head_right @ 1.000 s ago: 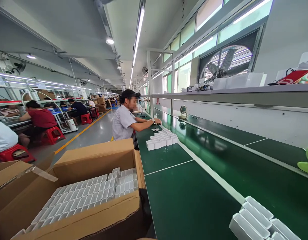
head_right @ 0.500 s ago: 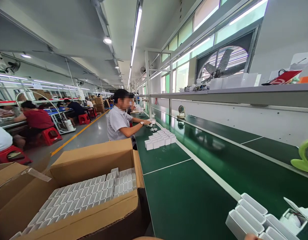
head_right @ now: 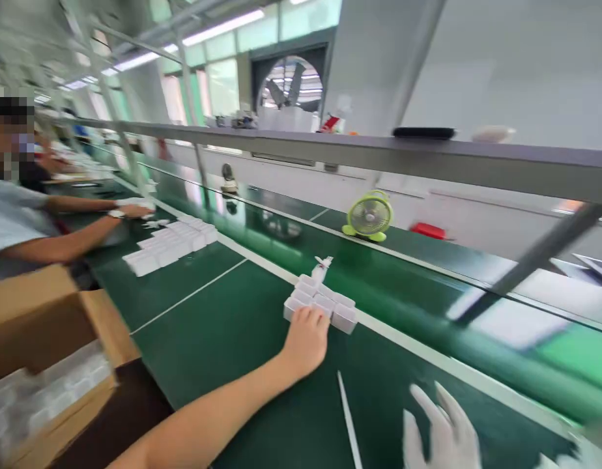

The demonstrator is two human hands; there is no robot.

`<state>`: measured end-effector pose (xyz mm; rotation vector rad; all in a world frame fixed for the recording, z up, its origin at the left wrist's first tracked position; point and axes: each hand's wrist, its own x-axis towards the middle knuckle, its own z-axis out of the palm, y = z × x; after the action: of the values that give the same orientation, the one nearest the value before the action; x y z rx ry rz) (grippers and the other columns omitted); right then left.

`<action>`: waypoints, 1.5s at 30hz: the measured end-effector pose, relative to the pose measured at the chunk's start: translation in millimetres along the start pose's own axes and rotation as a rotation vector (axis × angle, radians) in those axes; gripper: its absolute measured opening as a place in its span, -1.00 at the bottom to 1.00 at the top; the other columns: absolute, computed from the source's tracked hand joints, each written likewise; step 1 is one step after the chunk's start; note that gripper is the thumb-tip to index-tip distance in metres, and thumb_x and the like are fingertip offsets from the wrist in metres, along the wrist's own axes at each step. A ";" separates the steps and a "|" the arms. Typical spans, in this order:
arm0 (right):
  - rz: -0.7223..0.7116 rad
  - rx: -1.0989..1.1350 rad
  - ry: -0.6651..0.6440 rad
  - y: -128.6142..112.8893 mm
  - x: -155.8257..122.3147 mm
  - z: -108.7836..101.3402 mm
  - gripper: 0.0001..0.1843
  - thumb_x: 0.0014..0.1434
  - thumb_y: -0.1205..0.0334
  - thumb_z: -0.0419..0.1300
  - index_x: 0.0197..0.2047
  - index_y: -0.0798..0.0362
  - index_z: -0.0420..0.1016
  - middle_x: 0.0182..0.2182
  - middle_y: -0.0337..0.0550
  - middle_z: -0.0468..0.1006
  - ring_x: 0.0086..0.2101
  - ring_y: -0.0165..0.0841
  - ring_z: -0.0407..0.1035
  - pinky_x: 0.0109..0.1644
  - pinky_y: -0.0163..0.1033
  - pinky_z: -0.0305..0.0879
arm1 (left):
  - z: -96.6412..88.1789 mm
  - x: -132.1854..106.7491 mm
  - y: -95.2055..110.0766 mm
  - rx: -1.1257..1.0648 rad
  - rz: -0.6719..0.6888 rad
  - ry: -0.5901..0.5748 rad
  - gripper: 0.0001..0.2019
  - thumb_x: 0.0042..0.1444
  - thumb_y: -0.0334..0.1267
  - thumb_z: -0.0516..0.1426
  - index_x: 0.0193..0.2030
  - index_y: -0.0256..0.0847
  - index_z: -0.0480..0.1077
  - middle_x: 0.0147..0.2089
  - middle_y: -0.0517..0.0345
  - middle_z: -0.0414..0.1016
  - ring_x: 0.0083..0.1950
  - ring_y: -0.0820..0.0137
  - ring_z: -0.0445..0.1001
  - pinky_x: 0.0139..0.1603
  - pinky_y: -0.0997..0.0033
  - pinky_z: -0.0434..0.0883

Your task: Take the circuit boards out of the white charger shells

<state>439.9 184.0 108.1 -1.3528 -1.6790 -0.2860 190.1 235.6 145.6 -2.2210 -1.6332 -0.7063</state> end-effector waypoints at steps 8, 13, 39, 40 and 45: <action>0.026 -0.145 -0.157 -22.2 -3.3 -28.4 -0.67 0.45 0.27 -0.05 0.24 -0.03 0.24 0.29 0.16 0.22 0.24 0.03 0.26 0.13 0.29 0.49 | 24.3 11.2 -14.8 -0.124 0.081 0.114 -0.69 0.23 -0.56 -0.03 -0.09 -0.27 0.49 -0.12 -0.18 0.58 -0.01 0.00 0.50 0.07 -0.11 0.38; 0.037 -0.117 -0.181 -24.9 -5.7 -32.1 -0.67 0.45 0.29 -0.03 0.24 -0.03 0.24 0.30 0.15 0.20 0.26 0.04 0.24 0.13 0.29 0.48 | 24.7 11.4 -16.2 -0.081 0.074 0.114 -0.69 0.24 -0.56 -0.03 -0.08 -0.23 0.48 -0.16 -0.09 0.62 -0.04 0.06 0.51 0.07 0.00 0.34; 0.093 0.340 -0.591 -30.5 -1.5 -42.7 -0.29 0.23 0.48 0.06 0.41 -0.06 0.08 0.30 -0.04 0.30 0.30 -0.19 0.20 0.41 0.14 0.20 | -11.8 -14.6 30.8 -0.595 0.848 0.187 -0.81 0.32 -0.54 0.05 -0.15 -0.21 0.43 -0.16 0.13 0.60 0.04 0.33 0.50 0.31 0.16 0.24; 0.127 0.395 -0.628 -32.9 -1.0 -43.9 -0.25 0.24 0.45 0.10 0.44 -0.07 0.03 0.31 -0.04 0.30 0.30 -0.19 0.21 0.41 0.13 0.20 | -14.2 -14.5 30.8 -0.594 0.858 0.197 -0.81 0.32 -0.54 0.05 -0.16 -0.21 0.43 -0.16 0.13 0.60 0.04 0.33 0.50 0.31 0.15 0.24; 0.263 0.505 -0.627 -43.2 1.0 -46.7 -0.20 0.14 0.23 0.40 0.37 -0.08 0.18 0.17 -0.09 0.45 0.13 -0.17 0.41 0.29 0.05 0.36 | -23.7 -15.2 33.1 -0.625 0.900 0.251 -0.85 0.31 -0.51 0.10 -0.15 -0.20 0.43 -0.12 0.12 0.62 0.09 0.35 0.52 0.32 0.18 0.29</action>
<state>426.5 137.5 149.4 -1.3134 -1.8580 0.7416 212.9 201.0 158.8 -2.7409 -0.1820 -1.2195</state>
